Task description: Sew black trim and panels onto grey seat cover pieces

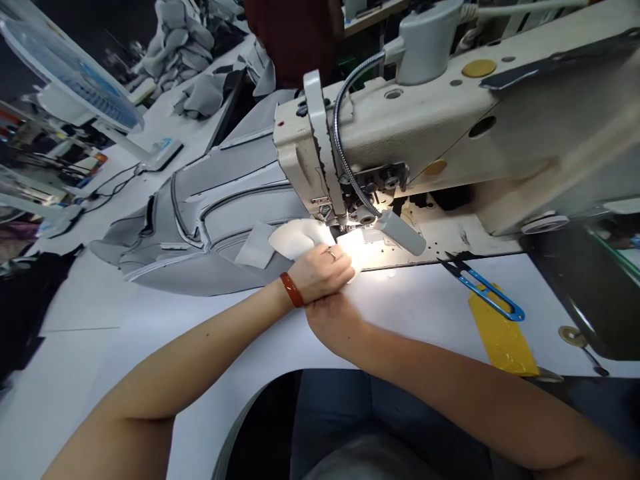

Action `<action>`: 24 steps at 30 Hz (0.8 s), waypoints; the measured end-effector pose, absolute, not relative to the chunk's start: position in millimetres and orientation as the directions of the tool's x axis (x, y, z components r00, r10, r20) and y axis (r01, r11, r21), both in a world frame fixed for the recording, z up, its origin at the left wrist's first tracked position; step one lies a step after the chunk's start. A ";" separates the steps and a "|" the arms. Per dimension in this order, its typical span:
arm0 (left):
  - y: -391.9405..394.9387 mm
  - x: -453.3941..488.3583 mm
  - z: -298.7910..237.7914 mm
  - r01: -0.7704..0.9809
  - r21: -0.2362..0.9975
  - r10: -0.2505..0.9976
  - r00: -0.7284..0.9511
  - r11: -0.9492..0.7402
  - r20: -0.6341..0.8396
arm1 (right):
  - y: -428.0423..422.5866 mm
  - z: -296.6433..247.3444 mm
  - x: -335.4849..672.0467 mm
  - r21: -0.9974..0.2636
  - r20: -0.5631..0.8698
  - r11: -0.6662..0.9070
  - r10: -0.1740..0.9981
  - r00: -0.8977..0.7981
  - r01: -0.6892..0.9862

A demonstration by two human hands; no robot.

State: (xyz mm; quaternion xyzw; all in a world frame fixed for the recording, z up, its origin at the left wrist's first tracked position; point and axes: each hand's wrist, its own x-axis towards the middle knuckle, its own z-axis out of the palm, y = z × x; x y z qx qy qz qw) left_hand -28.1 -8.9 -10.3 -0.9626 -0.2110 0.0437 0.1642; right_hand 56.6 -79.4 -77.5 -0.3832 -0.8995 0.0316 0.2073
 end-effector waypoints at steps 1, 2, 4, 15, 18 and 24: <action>-6.5 -30.5 -16.7 0.396 -0.317 0.421 0.907 -0.862 -0.011 | -79.6 -76.7 58.2 -0.183 0.357 0.711 0.692 -0.628 0.679; -4.7 -34.0 -22.8 0.405 -0.305 0.421 0.907 -0.862 0.014 | -79.6 -75.8 59.5 -0.150 0.369 0.715 0.681 -0.632 0.683; -3.6 -42.6 -32.0 0.430 -0.293 0.415 0.903 -0.854 0.114 | -79.4 -74.3 60.9 -0.120 0.393 0.716 0.670 -0.630 0.687; -5.4 -54.2 -46.7 0.450 -0.089 0.420 0.876 -0.888 0.235 | -79.9 -73.6 59.9 -0.139 0.312 0.746 0.657 -0.686 0.651; -4.9 -55.4 -49.5 0.516 -0.078 0.497 0.849 -0.853 0.180 | -78.6 -73.5 60.7 -0.159 0.318 0.737 0.668 -0.673 0.657; -9.2 -49.0 -45.9 0.536 -0.191 0.515 0.844 -0.822 0.149 | -78.5 -75.7 62.7 -0.158 0.298 0.743 0.664 -0.686 0.651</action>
